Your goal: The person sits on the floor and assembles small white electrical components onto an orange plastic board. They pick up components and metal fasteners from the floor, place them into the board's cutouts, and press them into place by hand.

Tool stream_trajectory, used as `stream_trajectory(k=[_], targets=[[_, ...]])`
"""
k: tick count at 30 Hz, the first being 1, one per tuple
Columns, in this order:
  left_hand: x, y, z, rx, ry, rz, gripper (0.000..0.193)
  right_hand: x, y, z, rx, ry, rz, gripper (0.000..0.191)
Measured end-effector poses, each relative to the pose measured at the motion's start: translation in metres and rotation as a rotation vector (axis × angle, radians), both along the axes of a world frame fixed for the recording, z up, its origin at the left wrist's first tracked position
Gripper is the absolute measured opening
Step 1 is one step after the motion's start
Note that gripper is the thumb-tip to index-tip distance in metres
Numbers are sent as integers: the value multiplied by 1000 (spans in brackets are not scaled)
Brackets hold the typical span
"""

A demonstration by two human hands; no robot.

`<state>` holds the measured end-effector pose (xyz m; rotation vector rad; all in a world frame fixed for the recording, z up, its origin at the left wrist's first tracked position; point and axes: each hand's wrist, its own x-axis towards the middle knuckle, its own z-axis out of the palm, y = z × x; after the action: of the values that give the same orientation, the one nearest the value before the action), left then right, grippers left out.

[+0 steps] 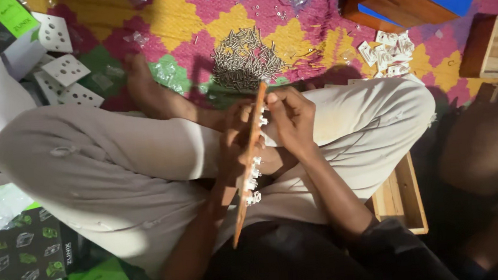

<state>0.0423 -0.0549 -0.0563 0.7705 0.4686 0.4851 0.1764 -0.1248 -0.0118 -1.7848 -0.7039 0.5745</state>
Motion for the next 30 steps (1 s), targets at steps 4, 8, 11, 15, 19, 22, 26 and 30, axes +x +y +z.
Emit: stream_trajectory(k=[4,8,11,15,19,22,26,30], targets=[[-2,0,-9,-15,-5,14,51,-2,1,7,49,-201,87,13],[-3,1,-11,-10,-6,14,51,-3,1,10,-11,-80,38,13],[-3,0,-11,-8,-13,12,52,0,0,9,30,-255,117,13],[-3,-1,-12,-2,-23,12,52,2,-1,7,1,-217,85,9],[-3,-2,-14,-5,-33,16,53,2,-2,7,-12,-320,158,10],[-2,-3,-14,-1,-45,8,53,4,-2,6,-39,-388,165,11],[-1,-4,-13,139,7,9,54,2,-2,4,-92,-409,148,8],[2,-4,-12,-99,-81,-6,61,-5,-1,3,-53,-418,82,6]])
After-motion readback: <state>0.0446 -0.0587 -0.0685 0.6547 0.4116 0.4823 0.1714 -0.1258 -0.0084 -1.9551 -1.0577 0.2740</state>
